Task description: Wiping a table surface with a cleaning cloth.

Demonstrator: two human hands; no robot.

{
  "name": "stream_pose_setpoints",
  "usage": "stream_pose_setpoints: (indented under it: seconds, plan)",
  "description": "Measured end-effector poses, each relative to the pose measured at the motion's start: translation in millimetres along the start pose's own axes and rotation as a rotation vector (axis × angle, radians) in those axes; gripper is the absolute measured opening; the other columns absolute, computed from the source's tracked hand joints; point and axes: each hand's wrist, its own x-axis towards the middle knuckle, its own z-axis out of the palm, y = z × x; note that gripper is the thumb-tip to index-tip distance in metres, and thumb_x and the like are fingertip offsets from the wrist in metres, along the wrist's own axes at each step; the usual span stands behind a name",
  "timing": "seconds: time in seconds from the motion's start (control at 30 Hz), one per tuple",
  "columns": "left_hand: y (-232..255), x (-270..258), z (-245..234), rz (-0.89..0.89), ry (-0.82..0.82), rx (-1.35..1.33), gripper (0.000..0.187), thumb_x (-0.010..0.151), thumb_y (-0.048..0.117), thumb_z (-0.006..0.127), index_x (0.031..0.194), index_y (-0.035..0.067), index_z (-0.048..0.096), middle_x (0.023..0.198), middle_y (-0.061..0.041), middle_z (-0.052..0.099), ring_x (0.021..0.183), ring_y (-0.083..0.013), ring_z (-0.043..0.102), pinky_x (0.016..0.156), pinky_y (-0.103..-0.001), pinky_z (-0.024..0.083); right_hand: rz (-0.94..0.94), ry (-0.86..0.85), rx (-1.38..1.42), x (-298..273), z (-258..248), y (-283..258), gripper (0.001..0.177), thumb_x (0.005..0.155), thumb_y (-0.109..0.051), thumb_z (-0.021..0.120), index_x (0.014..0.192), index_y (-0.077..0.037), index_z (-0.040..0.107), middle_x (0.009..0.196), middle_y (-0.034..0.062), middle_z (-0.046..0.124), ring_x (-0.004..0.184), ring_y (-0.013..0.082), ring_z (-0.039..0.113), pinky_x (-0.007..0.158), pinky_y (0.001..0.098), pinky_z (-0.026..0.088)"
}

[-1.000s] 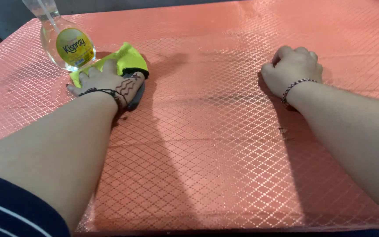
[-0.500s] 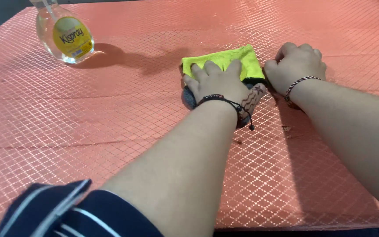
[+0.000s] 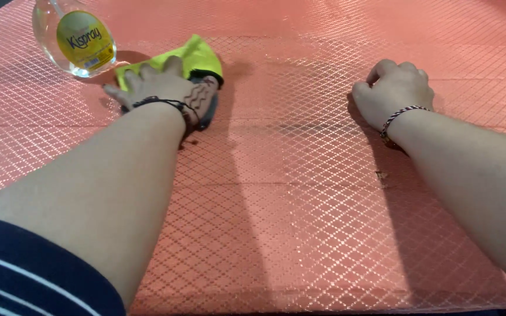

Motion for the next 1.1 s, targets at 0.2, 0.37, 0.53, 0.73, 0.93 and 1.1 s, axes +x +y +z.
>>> stream_pose_setpoints:
  seconds: [0.2, 0.37, 0.53, 0.73, 0.93, 1.1]
  plan:
    - [15, 12, 6, -0.073, -0.021, -0.011, 0.078, 0.092, 0.066, 0.051, 0.156, 0.027, 0.032, 0.163, -0.02, 0.026, 0.151, -0.0459, 0.017, 0.116, -0.074, 0.008, -0.066, 0.033, -0.033, 5, 8, 5, 0.038, 0.098, -0.037, 0.06, 0.123, -0.01, 0.07, 0.123, 0.0196, 0.064, 0.125, 0.0384, 0.053, 0.101, 0.0558, 0.047]
    - [76, 19, 48, 0.18, -0.104, 0.008, 0.077, 0.092, 0.055, 0.056, 0.159, 0.028, 0.03, 0.163, -0.019, 0.032, 0.151, -0.0417, 0.028, 0.12, -0.069, 0.017, -0.031, 0.008, -0.017, 5, 8, 4, 0.037, 0.097, -0.036, 0.059, 0.122, -0.01, 0.068, 0.122, 0.0188, 0.062, 0.125, 0.0356, 0.052, 0.098, 0.0568, 0.047]
    - [155, -72, 28, 0.446, -0.191, -0.052, 0.08, 0.091, 0.071, 0.05, 0.158, 0.034, 0.028, 0.166, -0.019, 0.023, 0.153, -0.0493, 0.013, 0.12, -0.064, 0.006, -0.044, 0.022, -0.102, 16, 15, 12, 0.036, 0.097, -0.036, 0.06, 0.119, -0.01, 0.069, 0.122, 0.0199, 0.062, 0.123, 0.0362, 0.053, 0.101, 0.0544, 0.046]
    - [137, -11, 48, 0.458, -0.239, -0.048, 0.073, 0.092, 0.07, 0.042, 0.157, 0.039, 0.028, 0.168, -0.012, 0.02, 0.155, -0.0441, 0.012, 0.122, -0.065, 0.006, -0.049, 0.067, -0.004, 10, 11, 8, 0.033, 0.098, -0.034, 0.06, 0.122, -0.013, 0.071, 0.128, 0.0185, 0.061, 0.127, 0.0376, 0.051, 0.104, 0.0538, 0.046]
    - [51, 9, 11, 0.294, -0.083, 0.023, 0.078, 0.092, 0.07, 0.038, 0.157, 0.03, 0.024, 0.164, -0.022, 0.025, 0.148, -0.0446, 0.024, 0.118, -0.062, 0.012, -0.009, -0.009, -0.022, 6, 4, 3, 0.036, 0.098, -0.032, 0.055, 0.124, -0.01, 0.067, 0.125, 0.0175, 0.06, 0.126, 0.0343, 0.05, 0.102, 0.0535, 0.046]
    - [3, 8, -7, 0.1, -0.075, 0.068, 0.079, 0.096, 0.067, 0.038, 0.159, 0.021, 0.027, 0.162, -0.023, 0.032, 0.15, -0.0435, 0.029, 0.12, -0.066, 0.014, -0.026, -0.013, -0.05, 7, 6, 5, 0.038, 0.098, -0.033, 0.056, 0.126, -0.011, 0.067, 0.125, 0.0179, 0.061, 0.127, 0.0352, 0.051, 0.102, 0.0543, 0.046]
